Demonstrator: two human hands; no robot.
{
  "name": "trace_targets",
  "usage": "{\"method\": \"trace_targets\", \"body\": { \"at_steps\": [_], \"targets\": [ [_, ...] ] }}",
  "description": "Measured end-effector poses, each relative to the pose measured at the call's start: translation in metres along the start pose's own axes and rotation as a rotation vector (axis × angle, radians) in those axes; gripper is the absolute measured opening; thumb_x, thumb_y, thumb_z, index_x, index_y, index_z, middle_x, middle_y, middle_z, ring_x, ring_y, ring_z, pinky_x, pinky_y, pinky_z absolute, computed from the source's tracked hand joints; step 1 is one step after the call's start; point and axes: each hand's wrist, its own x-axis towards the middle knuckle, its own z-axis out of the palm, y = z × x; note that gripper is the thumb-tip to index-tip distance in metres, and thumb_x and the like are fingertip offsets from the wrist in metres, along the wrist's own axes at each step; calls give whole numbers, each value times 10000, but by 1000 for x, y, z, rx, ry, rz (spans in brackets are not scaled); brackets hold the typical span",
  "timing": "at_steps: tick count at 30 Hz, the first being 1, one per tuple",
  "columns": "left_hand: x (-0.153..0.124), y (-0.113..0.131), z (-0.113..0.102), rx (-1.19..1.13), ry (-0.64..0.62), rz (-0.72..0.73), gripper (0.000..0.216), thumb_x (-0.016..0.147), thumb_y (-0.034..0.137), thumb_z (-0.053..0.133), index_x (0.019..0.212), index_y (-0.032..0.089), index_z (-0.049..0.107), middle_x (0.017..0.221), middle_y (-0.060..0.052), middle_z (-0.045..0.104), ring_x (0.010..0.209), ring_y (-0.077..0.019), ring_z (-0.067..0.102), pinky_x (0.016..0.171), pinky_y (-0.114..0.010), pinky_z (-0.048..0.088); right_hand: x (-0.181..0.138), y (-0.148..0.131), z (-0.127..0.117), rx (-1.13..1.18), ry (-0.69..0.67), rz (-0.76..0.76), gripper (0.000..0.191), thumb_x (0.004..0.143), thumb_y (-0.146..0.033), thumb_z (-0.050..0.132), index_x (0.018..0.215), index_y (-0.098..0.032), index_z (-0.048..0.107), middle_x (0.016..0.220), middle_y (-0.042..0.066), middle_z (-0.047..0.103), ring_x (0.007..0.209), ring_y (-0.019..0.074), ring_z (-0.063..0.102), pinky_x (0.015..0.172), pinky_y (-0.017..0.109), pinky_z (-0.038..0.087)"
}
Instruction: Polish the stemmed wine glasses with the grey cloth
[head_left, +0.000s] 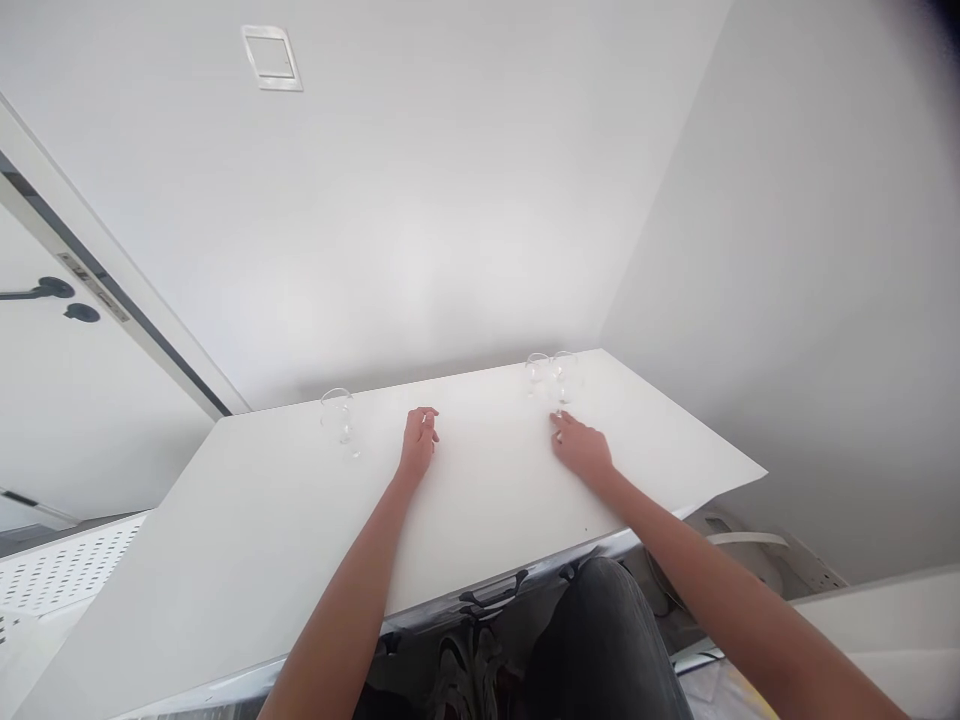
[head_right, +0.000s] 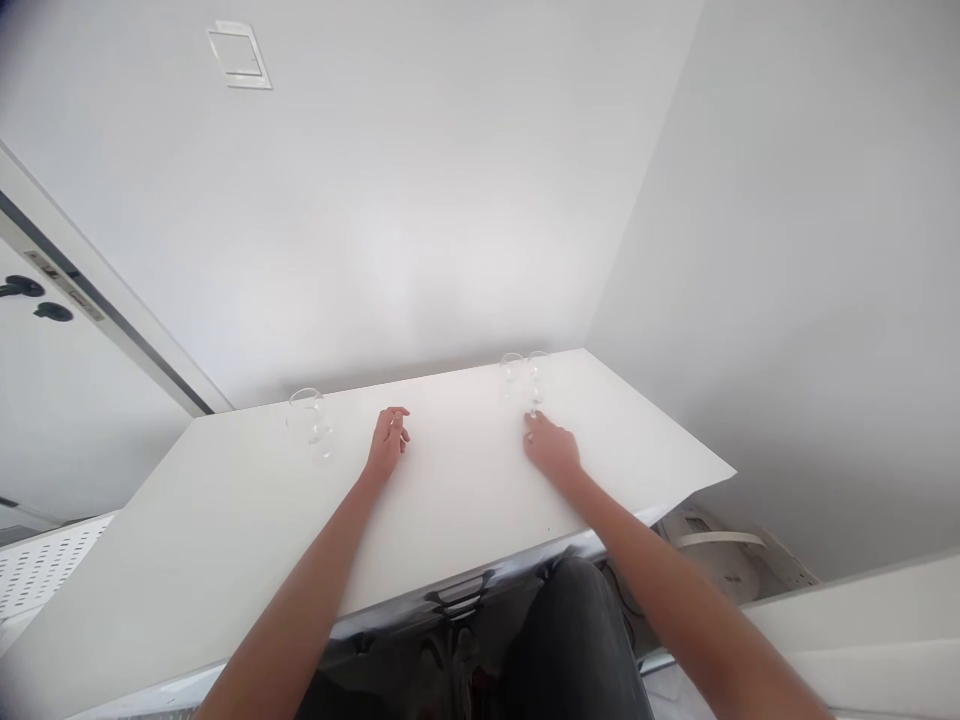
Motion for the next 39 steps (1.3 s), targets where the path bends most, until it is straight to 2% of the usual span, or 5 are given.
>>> {"method": "trace_targets", "body": {
  "at_steps": [16,22,28,34,39],
  "targets": [
    [1,-12,-6,113,-145,-84,589,915,688,553,577,206,550,507,14,372,449,-113,306,459,-250,211,20,26,1,29,11,71,564,975,-283,354,1517,-305,509,1605,100,473,1066,263,708,863,410,536],
    [-11,-10,-8,183,-114,-67,636,880,693,596,500,201,460,487,17,336,457,-102,269,481,-260,179,3,22,3,38,182,66,533,984,-313,347,1490,-232,496,1559,189,420,741,191,664,668,363,500],
    [-64,-2,-24,156,90,-26,567,945,639,537,577,212,483,536,12,322,494,-128,283,501,-286,184,-4,20,4,111,454,-217,386,998,-304,357,1238,-143,614,1250,191,488,934,244,574,832,390,468],
    [-74,13,-53,209,615,230,373,1010,514,462,778,234,543,589,21,401,541,-140,363,537,-271,278,2,17,7,54,429,-186,374,1008,-351,363,1162,-166,650,1018,133,527,913,254,505,737,335,412],
    [-54,17,-77,-230,679,-35,394,998,584,435,1271,300,439,670,44,585,493,-111,470,532,-228,380,2,16,11,97,360,-140,338,997,-386,393,1043,-189,664,968,102,535,865,225,524,584,283,325]
  ]
}}
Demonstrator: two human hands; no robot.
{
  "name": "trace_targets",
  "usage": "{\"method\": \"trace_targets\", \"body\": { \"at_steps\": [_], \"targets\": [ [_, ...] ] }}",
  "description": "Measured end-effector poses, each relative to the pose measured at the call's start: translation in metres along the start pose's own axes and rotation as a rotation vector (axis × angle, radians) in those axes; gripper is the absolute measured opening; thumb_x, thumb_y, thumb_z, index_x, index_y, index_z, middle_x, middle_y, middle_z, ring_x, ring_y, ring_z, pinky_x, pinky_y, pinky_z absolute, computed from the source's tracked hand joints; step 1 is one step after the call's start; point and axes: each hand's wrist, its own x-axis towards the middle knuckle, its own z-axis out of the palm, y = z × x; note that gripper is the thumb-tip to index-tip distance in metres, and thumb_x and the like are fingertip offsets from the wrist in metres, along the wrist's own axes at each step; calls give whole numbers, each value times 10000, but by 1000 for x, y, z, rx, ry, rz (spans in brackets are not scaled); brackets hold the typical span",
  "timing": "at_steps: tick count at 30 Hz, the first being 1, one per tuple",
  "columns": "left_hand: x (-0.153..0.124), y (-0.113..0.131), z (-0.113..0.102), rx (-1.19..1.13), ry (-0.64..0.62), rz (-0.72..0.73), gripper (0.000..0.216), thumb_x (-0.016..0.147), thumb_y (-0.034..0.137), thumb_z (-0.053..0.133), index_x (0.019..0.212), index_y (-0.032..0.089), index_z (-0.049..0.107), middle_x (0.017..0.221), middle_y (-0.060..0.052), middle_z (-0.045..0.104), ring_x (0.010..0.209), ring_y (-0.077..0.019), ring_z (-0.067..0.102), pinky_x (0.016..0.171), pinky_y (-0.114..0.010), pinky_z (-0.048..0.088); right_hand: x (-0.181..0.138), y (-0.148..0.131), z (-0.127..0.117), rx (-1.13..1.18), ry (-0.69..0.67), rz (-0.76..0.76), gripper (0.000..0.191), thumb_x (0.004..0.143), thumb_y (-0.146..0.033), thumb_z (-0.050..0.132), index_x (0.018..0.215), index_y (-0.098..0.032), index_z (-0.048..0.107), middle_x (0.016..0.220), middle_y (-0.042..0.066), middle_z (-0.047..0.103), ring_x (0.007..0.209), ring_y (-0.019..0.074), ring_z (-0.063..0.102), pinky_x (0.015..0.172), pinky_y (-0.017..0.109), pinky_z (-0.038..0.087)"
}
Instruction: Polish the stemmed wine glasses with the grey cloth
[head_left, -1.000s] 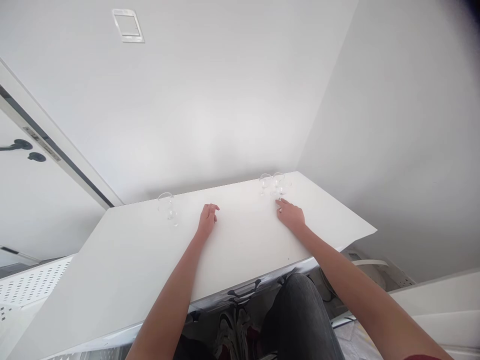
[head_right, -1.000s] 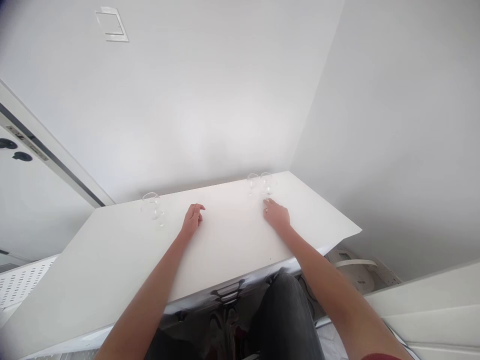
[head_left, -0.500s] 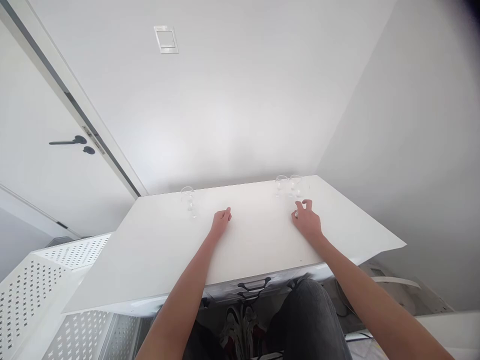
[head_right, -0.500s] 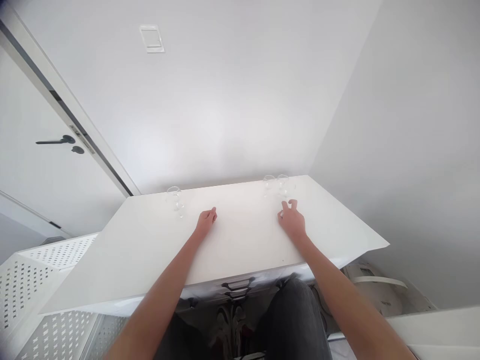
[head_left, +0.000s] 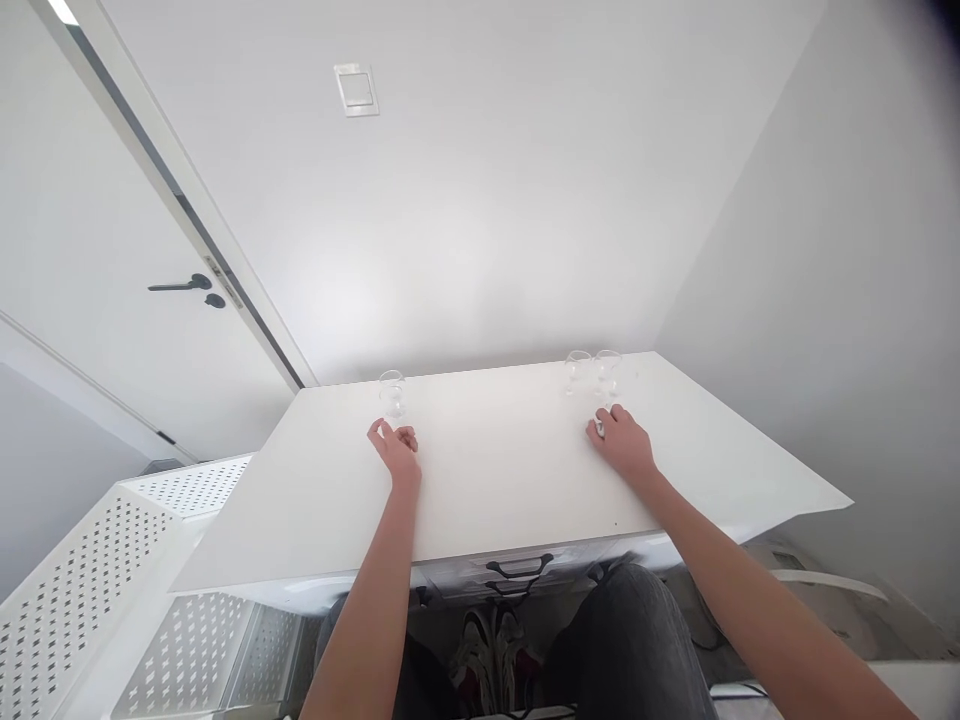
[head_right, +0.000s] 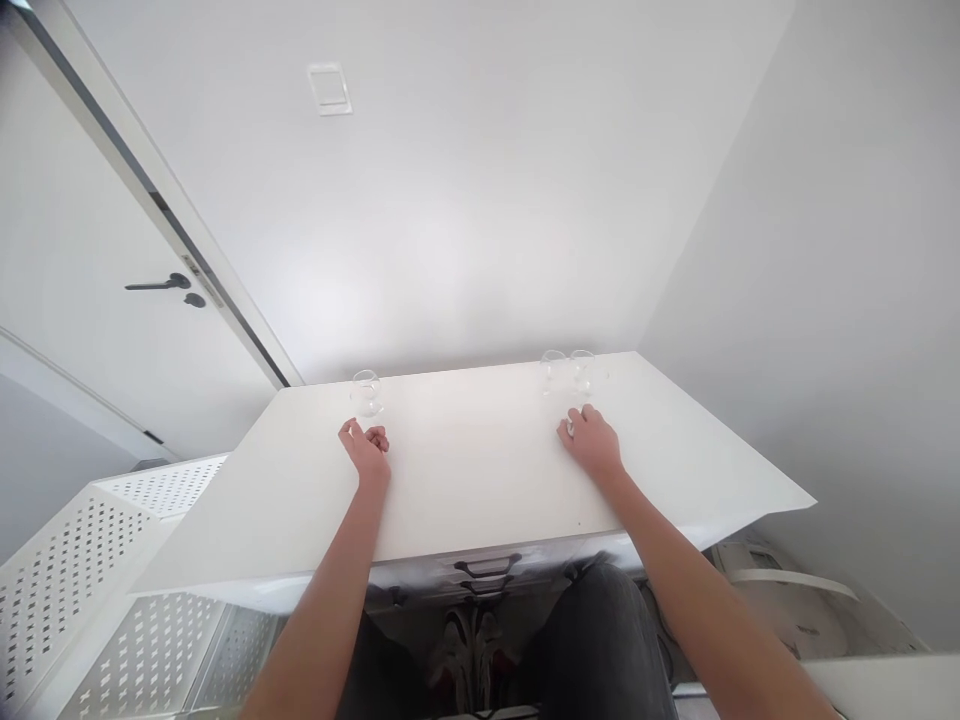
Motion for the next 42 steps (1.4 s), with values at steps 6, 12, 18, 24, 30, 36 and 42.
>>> {"method": "trace_targets", "body": {
  "at_steps": [6,12,18,24,30,36,42],
  "targets": [
    [20,1,-5,-322,-211,-302,678,991,683,413,1540,329,230,1123,-142,758,692,-140,668,631,-257,513,-8,0,-2,148,-21,-122,380,892,-300,537,1245,-174,601,1137,140,541,1007,272,544,865,379,476],
    [25,0,-5,-419,-268,-319,560,980,684,457,1405,320,465,1385,-148,669,1031,-191,725,610,-222,532,-13,-6,-8,260,-57,-272,220,975,-243,435,1076,-206,627,1105,128,587,1010,260,544,892,380,457],
    [27,1,-8,-527,-314,-363,474,1023,582,458,1401,295,455,1422,-187,630,955,-170,747,580,-187,529,-15,-42,-14,640,137,-95,422,1016,-489,487,681,-234,455,766,34,488,790,209,492,753,355,425],
    [30,1,-12,-688,-259,-344,452,1052,502,448,1458,310,400,1472,-192,584,1042,-163,744,617,-169,555,11,-132,10,1364,32,313,309,905,-526,624,810,-233,601,877,21,587,820,184,574,778,334,494],
    [28,1,-11,-684,-299,-366,376,1047,464,481,1305,216,593,1452,-165,601,943,-129,741,609,-164,574,44,-201,37,2090,-232,635,323,673,-316,817,957,-230,690,1050,50,725,900,207,673,722,323,554],
    [12,-2,4,-521,-499,-387,428,941,555,638,1199,214,632,1283,-118,661,804,-127,722,607,-212,576,39,-197,38,2125,-287,594,290,713,-252,768,998,-247,711,1156,36,728,992,222,668,740,337,549],
    [-11,-13,23,-221,-646,-131,701,745,338,902,1308,328,484,1455,-79,519,1297,-296,637,1050,-423,538,31,-203,18,2037,-462,320,252,710,-217,728,961,-230,710,924,22,731,773,177,618,660,300,460]
  ]
}}
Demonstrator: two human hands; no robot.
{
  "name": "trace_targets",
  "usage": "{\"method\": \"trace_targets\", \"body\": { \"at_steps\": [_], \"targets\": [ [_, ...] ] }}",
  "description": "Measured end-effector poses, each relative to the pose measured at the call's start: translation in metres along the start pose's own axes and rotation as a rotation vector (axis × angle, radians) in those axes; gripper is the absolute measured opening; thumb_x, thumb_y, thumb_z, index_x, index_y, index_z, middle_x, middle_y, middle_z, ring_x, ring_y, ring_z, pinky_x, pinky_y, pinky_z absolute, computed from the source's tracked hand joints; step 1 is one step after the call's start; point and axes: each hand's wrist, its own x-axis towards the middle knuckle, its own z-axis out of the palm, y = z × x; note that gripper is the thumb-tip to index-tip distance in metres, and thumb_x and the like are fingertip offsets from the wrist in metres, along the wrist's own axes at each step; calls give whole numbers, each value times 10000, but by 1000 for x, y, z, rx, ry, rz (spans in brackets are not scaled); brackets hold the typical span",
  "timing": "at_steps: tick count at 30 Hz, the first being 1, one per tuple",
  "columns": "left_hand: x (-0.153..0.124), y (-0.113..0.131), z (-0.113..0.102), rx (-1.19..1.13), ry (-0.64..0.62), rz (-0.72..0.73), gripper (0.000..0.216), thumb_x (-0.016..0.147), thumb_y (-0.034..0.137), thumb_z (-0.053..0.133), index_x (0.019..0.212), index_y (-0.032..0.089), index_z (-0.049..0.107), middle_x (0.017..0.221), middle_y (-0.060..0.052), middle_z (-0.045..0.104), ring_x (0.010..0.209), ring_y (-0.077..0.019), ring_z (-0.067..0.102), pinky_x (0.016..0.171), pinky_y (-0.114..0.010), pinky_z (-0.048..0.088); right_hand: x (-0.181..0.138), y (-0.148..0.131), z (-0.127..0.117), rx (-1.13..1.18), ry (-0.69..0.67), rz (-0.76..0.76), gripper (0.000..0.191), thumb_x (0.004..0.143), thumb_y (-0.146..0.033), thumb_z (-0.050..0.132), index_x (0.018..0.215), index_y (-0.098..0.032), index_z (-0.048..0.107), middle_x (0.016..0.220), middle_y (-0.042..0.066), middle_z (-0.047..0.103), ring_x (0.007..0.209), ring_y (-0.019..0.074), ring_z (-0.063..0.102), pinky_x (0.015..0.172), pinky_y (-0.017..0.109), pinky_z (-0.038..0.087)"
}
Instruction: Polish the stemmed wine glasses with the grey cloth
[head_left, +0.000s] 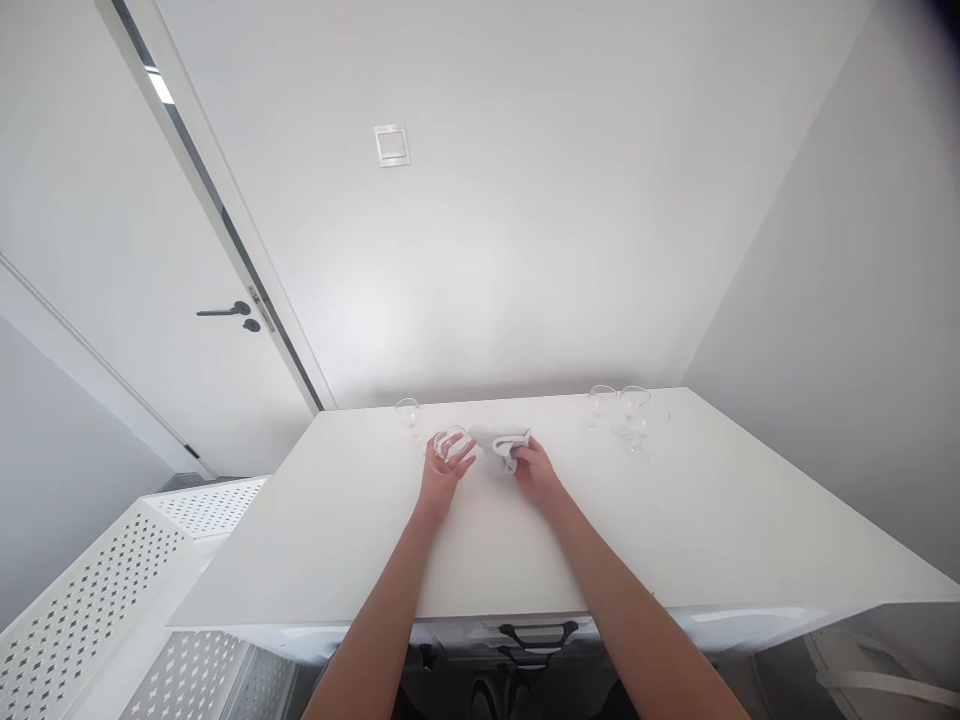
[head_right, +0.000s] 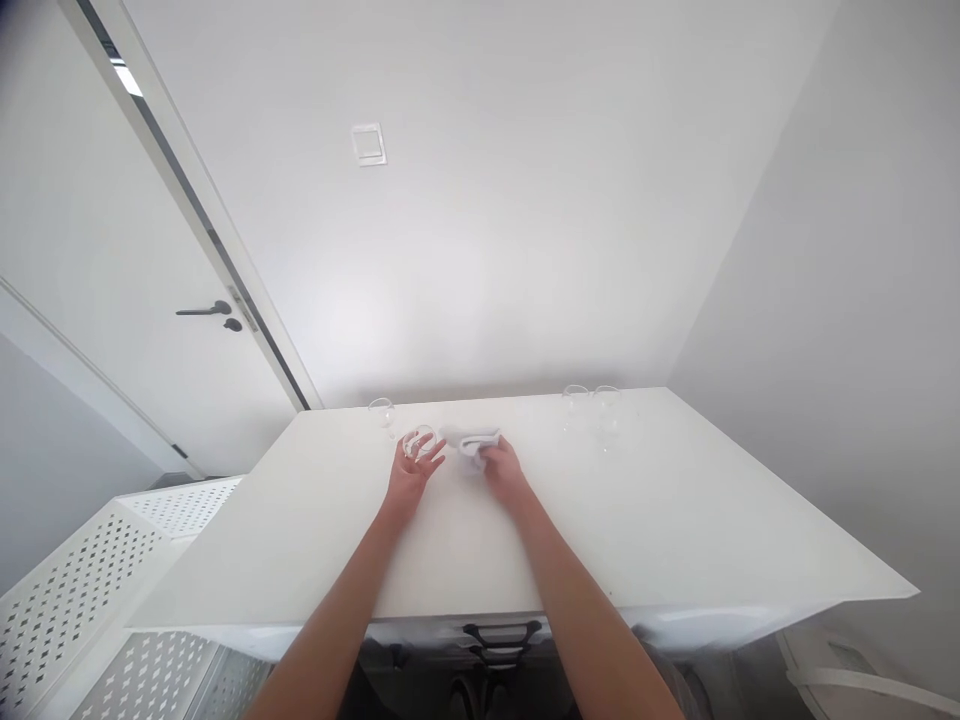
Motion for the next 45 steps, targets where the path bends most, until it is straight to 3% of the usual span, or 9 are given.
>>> {"method": "trace_targets", "body": {
  "at_steps": [7,11,16,20,26,31,37,42,45],
  "targets": [
    [-4,-6,-2,254,-43,-52,712,733,326,903,1293,319,463,1399,-78,543,1115,-218,706,1003,-425,548,-13,-3,9,-94,-160,122,334,786,-465,817,965,-202,717,940,65,740,822,205,656,743,312,480],
    [-3,-8,-6,264,36,22,738,759,394,879,1347,320,438,1380,-100,557,1030,-189,704,948,-405,566,-9,1,6,-56,-28,123,333,797,-472,786,971,-201,702,960,66,735,842,217,672,768,330,507],
    [0,-16,-3,294,37,105,556,956,555,621,1430,334,432,1460,-132,504,1238,-253,630,1007,-458,551,-6,7,7,-353,225,-199,277,794,-417,729,999,-241,668,866,3,722,799,190,637,759,315,511],
    [-1,-17,1,419,65,137,548,953,538,637,1425,308,484,1467,-131,526,1270,-265,627,1108,-492,482,-13,21,23,-598,172,-334,265,774,-328,657,992,-230,772,997,40,778,887,231,668,858,375,533],
    [-4,-10,7,379,153,132,560,900,503,726,1394,294,565,1399,-126,604,1204,-271,682,1077,-461,502,-14,27,35,-521,183,-273,319,791,-386,704,1058,-249,810,1142,44,766,1099,286,657,1035,452,508],
    [-3,-10,9,402,135,137,562,881,498,749,1377,286,593,1361,-120,638,1155,-265,699,1092,-466,493,-13,26,30,-469,359,-338,340,814,-484,723,1039,-239,795,1134,57,737,1122,288,628,1011,428,511],
    [-4,-8,7,368,206,135,572,887,513,736,1395,298,587,1344,-118,651,1112,-251,711,1034,-439,532,-22,28,37,-629,23,-333,530,903,-356,644,1429,-319,594,1225,56,736,1070,270,673,969,425,501],
    [-8,-4,7,504,63,47,574,896,545,706,1388,264,616,1005,-70,720,883,-230,732,992,-474,546,-28,16,32,-687,-131,-233,642,887,-284,592,1513,-321,458,1042,26,729,798,214,615,859,411,499],
    [-11,0,9,522,-33,103,550,889,531,717,1362,264,633,1133,-85,706,953,-230,709,985,-438,549,-28,7,26,-515,-209,-84,740,830,-250,646,1529,-321,416,945,-2,700,833,210,613,895,400,494]
  ]
}}
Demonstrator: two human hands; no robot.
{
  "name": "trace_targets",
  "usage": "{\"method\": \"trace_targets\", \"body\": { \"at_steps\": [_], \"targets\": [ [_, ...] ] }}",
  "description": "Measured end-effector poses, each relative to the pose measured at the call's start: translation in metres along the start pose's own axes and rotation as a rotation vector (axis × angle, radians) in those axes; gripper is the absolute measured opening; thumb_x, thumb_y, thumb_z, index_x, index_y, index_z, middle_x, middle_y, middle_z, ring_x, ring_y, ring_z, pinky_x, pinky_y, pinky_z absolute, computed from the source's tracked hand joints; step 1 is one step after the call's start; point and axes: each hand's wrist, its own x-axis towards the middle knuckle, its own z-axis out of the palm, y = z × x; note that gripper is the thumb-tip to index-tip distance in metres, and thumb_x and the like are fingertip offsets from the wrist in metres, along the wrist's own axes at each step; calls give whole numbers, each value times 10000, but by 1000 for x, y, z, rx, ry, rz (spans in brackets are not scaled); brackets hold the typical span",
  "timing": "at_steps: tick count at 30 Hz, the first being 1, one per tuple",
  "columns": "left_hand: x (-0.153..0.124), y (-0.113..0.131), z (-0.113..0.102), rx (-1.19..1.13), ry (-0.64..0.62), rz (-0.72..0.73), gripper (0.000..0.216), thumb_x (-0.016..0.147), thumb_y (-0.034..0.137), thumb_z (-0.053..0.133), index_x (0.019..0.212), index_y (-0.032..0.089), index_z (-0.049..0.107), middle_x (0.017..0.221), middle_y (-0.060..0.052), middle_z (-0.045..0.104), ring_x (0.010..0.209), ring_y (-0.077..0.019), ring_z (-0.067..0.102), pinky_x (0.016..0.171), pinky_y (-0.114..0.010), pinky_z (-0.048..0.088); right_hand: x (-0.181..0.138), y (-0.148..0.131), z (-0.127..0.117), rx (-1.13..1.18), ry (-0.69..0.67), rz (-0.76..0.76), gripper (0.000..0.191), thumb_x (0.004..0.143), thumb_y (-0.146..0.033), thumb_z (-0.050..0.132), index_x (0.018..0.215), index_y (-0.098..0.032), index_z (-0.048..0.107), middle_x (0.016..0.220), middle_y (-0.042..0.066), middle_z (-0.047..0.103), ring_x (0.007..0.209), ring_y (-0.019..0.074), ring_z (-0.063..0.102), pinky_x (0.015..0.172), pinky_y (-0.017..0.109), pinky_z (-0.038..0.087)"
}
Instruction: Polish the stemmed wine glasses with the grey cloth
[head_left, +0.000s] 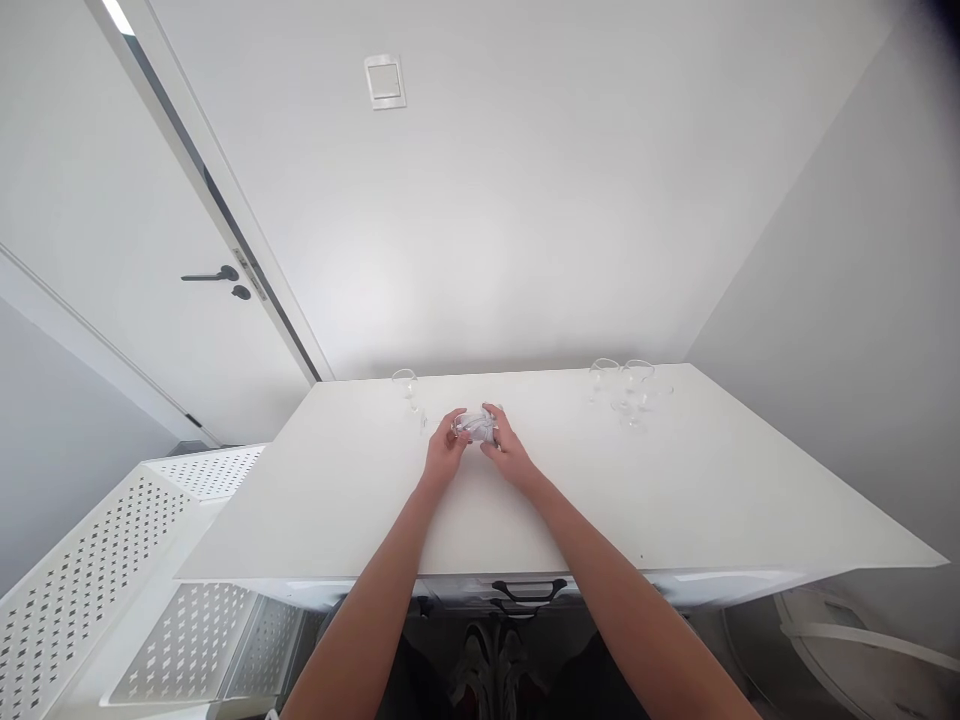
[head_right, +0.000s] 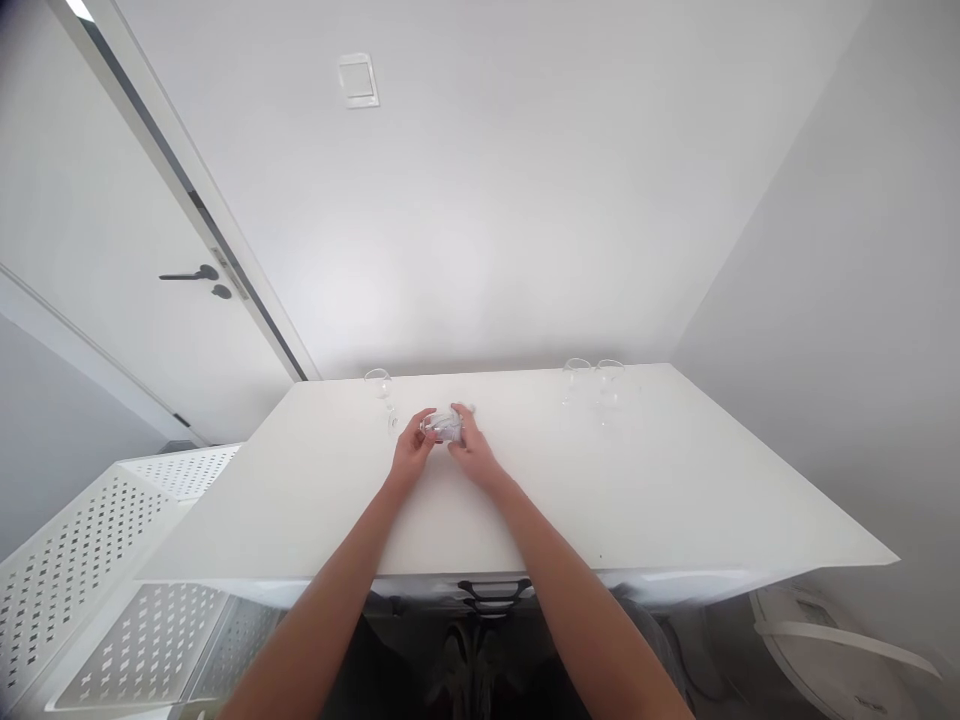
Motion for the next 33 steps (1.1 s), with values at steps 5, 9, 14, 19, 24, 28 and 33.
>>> {"method": "trace_targets", "body": {
  "at_steps": [5,9,14,19,24,28,33],
  "targets": [
    [-2,6,1,-46,-69,77,509,865,476,764,1317,262,669,1350,-112,642,1063,-248,675,957,-390,542,2,-4,-5,335,-56,80,808,838,-270,665,1575,-355,346,1136,14,683,1077,216,626,1046,409,456],
    [-1,0,-1,-10,49,-43,425,879,535,723,1165,220,730,998,-75,716,714,-174,660,714,-346,570,-3,-5,2,24,-13,-62,621,945,-421,609,1542,-333,463,1033,17,691,967,228,619,1015,421,457],
    [-2,1,0,2,17,27,448,887,487,728,1270,256,698,1085,-70,723,877,-201,689,826,-380,606,-6,-8,7,-110,-20,-101,657,969,-566,563,1573,-334,447,1033,35,713,1018,263,634,1046,455,453],
    [-5,9,3,-21,-21,66,433,817,361,822,1234,279,739,1355,-100,663,1226,-279,620,1061,-442,508,4,0,-5,184,63,123,663,946,-699,504,1533,-393,491,1274,29,661,1254,248,585,1119,433,430],
    [-3,5,-1,-4,53,-24,462,828,432,804,1251,264,720,1192,-93,721,973,-239,697,953,-442,554,7,3,-6,298,95,69,786,873,-717,607,1558,-359,463,1198,47,669,1147,243,621,1050,406,482],
    [-3,2,-2,23,20,-10,471,862,467,764,1284,266,701,1184,-91,720,956,-225,695,927,-431,569,3,-2,2,77,52,41,738,934,-672,557,1593,-384,391,1145,22,703,1146,250,613,1105,451,423],
    [-3,3,0,-3,43,17,466,804,455,825,1222,271,738,1283,-109,700,1048,-264,689,946,-447,564,8,-1,0,70,33,79,575,953,-669,517,1418,-345,615,1149,44,690,1055,239,617,985,405,491]
  ]
}}
